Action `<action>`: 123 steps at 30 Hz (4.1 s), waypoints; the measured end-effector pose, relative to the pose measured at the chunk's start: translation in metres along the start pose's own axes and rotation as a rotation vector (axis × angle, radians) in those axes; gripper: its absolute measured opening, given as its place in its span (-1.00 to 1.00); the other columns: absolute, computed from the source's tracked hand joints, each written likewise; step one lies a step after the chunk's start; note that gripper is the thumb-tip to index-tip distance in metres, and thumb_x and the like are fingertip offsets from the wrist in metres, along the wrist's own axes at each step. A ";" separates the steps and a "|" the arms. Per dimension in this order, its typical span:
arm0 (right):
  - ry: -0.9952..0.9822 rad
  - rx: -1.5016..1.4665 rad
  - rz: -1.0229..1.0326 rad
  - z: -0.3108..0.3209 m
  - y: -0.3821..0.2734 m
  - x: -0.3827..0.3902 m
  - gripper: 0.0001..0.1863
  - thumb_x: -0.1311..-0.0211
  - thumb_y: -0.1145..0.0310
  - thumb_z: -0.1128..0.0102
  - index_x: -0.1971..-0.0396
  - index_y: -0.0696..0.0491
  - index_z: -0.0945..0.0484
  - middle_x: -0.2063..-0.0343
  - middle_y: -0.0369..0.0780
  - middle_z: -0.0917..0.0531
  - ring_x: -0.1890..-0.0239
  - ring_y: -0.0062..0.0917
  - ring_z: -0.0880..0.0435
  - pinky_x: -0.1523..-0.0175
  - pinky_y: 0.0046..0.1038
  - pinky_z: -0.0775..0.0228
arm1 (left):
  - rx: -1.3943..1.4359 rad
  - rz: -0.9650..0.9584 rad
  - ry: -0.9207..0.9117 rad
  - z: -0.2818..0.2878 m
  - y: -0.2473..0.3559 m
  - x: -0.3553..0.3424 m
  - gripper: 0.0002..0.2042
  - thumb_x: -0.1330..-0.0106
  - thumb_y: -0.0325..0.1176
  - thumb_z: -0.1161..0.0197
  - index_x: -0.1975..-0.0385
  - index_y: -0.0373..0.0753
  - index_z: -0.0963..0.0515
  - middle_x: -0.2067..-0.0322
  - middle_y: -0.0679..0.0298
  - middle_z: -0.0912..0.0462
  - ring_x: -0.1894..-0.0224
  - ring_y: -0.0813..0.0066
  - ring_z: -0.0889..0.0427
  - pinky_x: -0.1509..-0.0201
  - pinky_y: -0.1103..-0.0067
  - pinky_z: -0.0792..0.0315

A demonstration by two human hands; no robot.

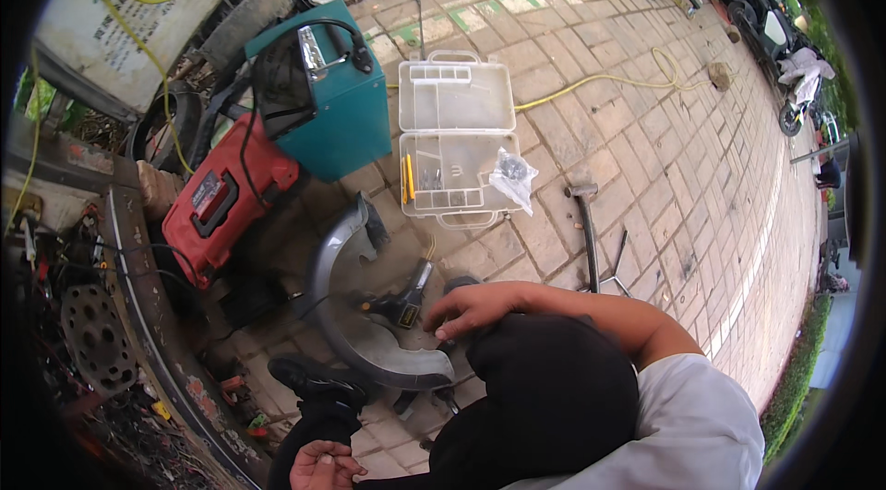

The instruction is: The person sits on the ground and selects small metal fasteners from a compartmentalized plastic case. They then use a heat gun to apply heat to a grey scooter fender, moving the nozzle along its surface. The person handles the fasteners and the fender throughout the clip.

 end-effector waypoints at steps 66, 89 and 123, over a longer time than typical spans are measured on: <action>1.404 0.936 -0.620 0.293 0.140 0.082 -0.34 0.13 0.10 -0.40 -0.07 -0.05 -0.47 0.07 -0.14 -0.47 -0.08 -0.25 -0.45 -0.06 -0.09 -0.31 | -0.129 0.267 0.069 -0.064 -0.058 -0.077 -0.71 -0.32 -0.47 -0.23 0.01 -0.42 -0.45 0.17 0.13 -0.57 0.18 0.30 -0.61 0.05 0.43 -0.57; 1.598 -0.221 -0.444 0.182 0.177 0.146 -0.44 -0.03 0.04 -0.35 0.20 0.29 -0.60 0.37 -0.02 -0.69 0.29 -0.38 -0.68 0.15 -0.37 -0.49 | -0.059 0.266 0.067 -0.054 -0.059 -0.076 -0.66 -0.30 -0.45 -0.28 0.00 -0.47 -0.43 0.13 0.05 -0.54 0.06 0.19 -0.59 -0.08 0.36 -0.56; 1.611 0.859 -0.536 0.302 0.181 0.114 -0.87 -0.15 0.27 -0.22 0.36 -0.03 -0.66 0.34 -0.20 -0.57 0.33 -0.21 -0.63 0.23 -0.18 -0.50 | 0.029 0.303 0.043 -0.056 -0.061 -0.084 -0.73 -0.29 -0.52 -0.21 0.05 -0.45 -0.43 0.15 0.03 -0.55 0.07 0.12 -0.59 -0.09 0.33 -0.54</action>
Point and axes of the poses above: each hand's wrist, its own x-axis away from the middle knuckle, its own z-axis out of the back of the hand, y = z × x, the point moved 5 cm from there along -x, towards the middle knuckle
